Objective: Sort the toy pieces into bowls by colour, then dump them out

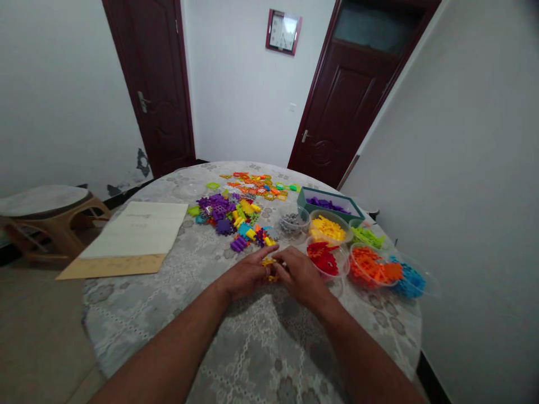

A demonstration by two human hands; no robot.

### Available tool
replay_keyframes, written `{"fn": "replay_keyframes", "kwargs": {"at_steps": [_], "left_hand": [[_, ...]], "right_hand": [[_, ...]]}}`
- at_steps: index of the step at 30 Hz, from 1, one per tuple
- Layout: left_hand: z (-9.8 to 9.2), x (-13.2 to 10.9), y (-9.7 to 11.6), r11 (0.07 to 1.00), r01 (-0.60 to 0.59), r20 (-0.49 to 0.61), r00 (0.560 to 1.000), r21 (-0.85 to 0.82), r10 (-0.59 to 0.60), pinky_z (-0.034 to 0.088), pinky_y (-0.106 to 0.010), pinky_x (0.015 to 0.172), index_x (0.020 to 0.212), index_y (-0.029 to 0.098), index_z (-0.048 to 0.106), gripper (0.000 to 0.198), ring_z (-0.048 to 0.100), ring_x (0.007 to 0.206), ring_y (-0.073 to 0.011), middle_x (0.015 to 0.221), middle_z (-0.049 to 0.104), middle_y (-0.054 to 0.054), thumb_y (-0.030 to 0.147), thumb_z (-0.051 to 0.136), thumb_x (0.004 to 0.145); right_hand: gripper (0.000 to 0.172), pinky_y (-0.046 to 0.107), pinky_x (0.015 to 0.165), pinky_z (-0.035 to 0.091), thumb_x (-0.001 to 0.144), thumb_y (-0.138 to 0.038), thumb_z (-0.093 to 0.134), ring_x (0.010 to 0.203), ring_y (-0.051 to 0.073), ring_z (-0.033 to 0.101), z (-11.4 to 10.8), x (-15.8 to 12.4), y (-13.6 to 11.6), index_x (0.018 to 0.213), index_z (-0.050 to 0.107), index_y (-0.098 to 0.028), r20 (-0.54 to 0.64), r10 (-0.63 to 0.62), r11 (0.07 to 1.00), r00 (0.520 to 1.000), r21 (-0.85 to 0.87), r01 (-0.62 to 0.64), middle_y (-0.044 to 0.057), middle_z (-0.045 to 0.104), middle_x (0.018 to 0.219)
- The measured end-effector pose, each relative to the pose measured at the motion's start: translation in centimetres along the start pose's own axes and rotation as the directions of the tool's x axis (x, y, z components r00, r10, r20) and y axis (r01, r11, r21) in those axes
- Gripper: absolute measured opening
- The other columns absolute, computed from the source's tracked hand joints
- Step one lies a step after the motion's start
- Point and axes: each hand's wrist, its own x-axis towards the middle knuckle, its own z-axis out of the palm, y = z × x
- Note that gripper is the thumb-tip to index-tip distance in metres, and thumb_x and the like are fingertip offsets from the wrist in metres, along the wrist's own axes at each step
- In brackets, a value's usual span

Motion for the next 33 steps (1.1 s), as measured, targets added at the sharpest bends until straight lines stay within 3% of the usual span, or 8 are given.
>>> {"fn": "replay_keyframes", "kwargs": {"at_steps": [5, 8, 12, 15, 18, 22, 28, 33], "left_hand": [[0.3, -0.2, 0.8, 0.991, 0.018, 0.000, 1.000, 0.131, -0.018, 0.058, -0.044, 0.096, 0.148, 0.018, 0.060, 0.073, 0.074, 0.112, -0.0298, 0.126, 0.075, -0.019, 0.032, 0.087, 0.082], [-0.2, 0.1, 1.3, 0.964, -0.062, -0.165, 0.980, 0.259, 0.108, 0.061, -0.042, 0.087, 0.136, 0.015, 0.066, 0.061, 0.076, 0.102, -0.0286, 0.108, 0.079, -0.016, 0.039, 0.084, 0.083], [-1.3, 0.6, 1.9, 0.853, -0.180, -0.392, 0.828, 0.490, 0.401, 0.062, -0.039, 0.079, 0.116, 0.017, 0.071, 0.042, 0.074, 0.090, -0.0246, 0.096, 0.077, -0.009, 0.045, 0.077, 0.084], [-2.1, 0.7, 2.4, 0.736, -0.163, -0.473, 0.671, 0.657, 0.571, 0.062, -0.040, 0.080, 0.116, 0.019, 0.070, 0.041, 0.073, 0.084, -0.0227, 0.097, 0.076, -0.006, 0.048, 0.072, 0.087], [-2.8, 0.7, 2.6, 0.610, -0.094, -0.466, 0.558, 0.787, 0.687, 0.061, -0.042, 0.088, 0.118, 0.022, 0.068, 0.039, 0.074, 0.093, -0.0243, 0.106, 0.076, -0.007, 0.048, 0.070, 0.089], [-3.7, 0.7, 2.4, 0.437, 0.016, -0.383, 0.512, 0.899, 0.769, 0.059, -0.045, 0.099, 0.120, 0.022, 0.066, 0.037, 0.071, 0.108, -0.0269, 0.122, 0.071, -0.011, 0.045, 0.067, 0.091], [-4.4, 1.0, 1.5, 0.107, 0.238, -0.226, 0.556, 0.965, 0.800, 0.044, -0.054, 0.120, 0.144, 0.022, 0.052, 0.061, 0.052, 0.139, -0.0339, 0.142, 0.055, -0.017, 0.040, 0.074, 0.090], [-3.5, 2.2, 1.3, -0.039, 0.359, -0.217, 0.644, 0.932, 0.733, 0.043, -0.052, 0.119, 0.155, 0.020, 0.042, 0.082, 0.048, 0.145, -0.0370, 0.152, 0.047, -0.021, 0.044, 0.080, 0.087]], "right_hand": [[0.015, 0.030, 0.075, 0.052, 0.096, -0.030, 0.066, 0.083, 0.018, 0.069, -3.2, -0.1, 2.1, 0.101, 0.076, -0.020, -0.092, 0.219, 0.935, 0.971, 0.303, -0.182, 0.003, 0.075, 0.091], [0.029, 0.032, 0.074, 0.056, 0.091, -0.042, 0.070, 0.077, 0.020, 0.070, -5.4, 0.1, 4.9, 0.105, 0.076, -0.018, -0.290, 0.418, 0.860, 0.861, 0.431, -0.272, 0.005, 0.077, 0.090], [0.047, 0.038, 0.078, 0.061, 0.085, -0.046, 0.073, 0.081, 0.023, 0.075, -7.2, 0.3, 9.3, 0.121, 0.073, -0.016, -0.491, 0.571, 0.792, 0.659, 0.541, -0.283, 0.010, 0.080, 0.104], [0.053, 0.044, 0.093, 0.060, 0.087, -0.042, 0.068, 0.103, 0.026, 0.076, -7.4, 0.1, 11.5, 0.134, 0.070, -0.018, -0.574, 0.548, 0.824, 0.609, 0.496, -0.274, 0.013, 0.076, 0.127], [0.047, 0.048, 0.101, 0.057, 0.092, -0.037, 0.059, 0.113, 0.028, 0.073, -7.3, -0.2, 12.1, 0.134, 0.071, -0.017, -0.626, 0.466, 0.884, 0.626, 0.367, -0.291, 0.014, 0.076, 0.128], [0.036, 0.046, 0.098, 0.057, 0.094, -0.028, 0.051, 0.102, 0.026, 0.074, -7.2, -0.3, 10.7, 0.117, 0.076, -0.017, -0.679, 0.342, 0.939, 0.649, 0.235, -0.250, 0.011, 0.079, 0.109], [0.027, 0.042, 0.100, 0.056, 0.092, -0.014, 0.049, 0.102, 0.024, 0.070, -4.8, -0.4, 5.5, 0.097, 0.075, -0.022, -0.601, -0.029, 0.997, 0.799, 0.040, 0.066, 0.009, 0.076, 0.101], [0.050, 0.043, 0.113, 0.051, 0.090, -0.004, 0.047, 0.127, 0.026, 0.062, 1.8, -1.2, 1.3, 0.133, 0.070, -0.016, -0.255, -0.147, 0.989, 0.956, -0.037, 0.143, 0.016, 0.070, 0.133]]}}
